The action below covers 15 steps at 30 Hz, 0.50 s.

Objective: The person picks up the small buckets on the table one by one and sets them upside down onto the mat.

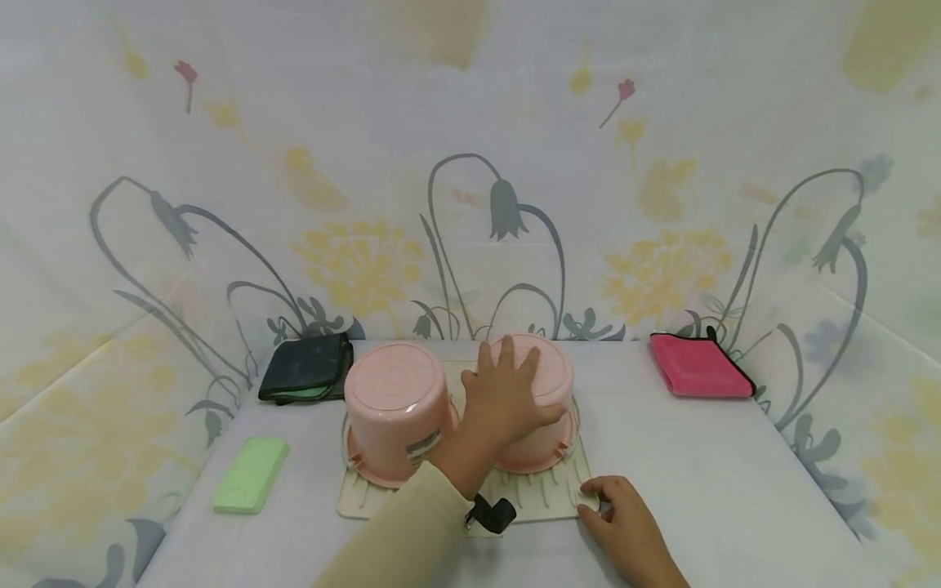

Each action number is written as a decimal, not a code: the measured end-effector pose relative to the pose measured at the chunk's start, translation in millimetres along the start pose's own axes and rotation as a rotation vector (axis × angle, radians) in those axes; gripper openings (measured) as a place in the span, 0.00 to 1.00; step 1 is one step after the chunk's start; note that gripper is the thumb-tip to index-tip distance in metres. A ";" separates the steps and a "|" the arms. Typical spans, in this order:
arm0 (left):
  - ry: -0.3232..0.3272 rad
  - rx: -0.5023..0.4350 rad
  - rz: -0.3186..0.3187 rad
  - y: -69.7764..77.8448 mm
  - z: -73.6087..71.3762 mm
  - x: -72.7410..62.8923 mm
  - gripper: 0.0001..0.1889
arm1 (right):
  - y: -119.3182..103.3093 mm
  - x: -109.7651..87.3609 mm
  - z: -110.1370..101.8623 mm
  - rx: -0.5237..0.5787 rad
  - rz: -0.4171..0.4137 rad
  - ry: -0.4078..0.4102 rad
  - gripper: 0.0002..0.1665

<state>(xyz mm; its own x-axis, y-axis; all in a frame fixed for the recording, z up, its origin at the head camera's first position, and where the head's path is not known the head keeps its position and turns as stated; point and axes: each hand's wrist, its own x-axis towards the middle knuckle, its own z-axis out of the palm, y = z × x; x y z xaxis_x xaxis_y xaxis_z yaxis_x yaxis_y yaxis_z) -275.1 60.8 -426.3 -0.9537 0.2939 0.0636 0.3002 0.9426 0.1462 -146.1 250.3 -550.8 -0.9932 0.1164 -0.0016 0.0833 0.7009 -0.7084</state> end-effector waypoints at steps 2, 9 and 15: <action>0.018 -0.073 0.010 -2.9 0.8 -2.1 0.52 | 0.7 -0.3 0.1 0.001 0.004 -0.003 0.11; 0.315 -0.490 0.122 -28.7 -4.6 -25.2 0.29 | 2.4 -1.3 0.7 0.023 0.031 -0.026 0.13; 0.591 -0.598 0.269 -57.6 -2.4 -69.2 0.13 | 3.3 -3.0 -10.3 0.086 0.066 -0.059 0.17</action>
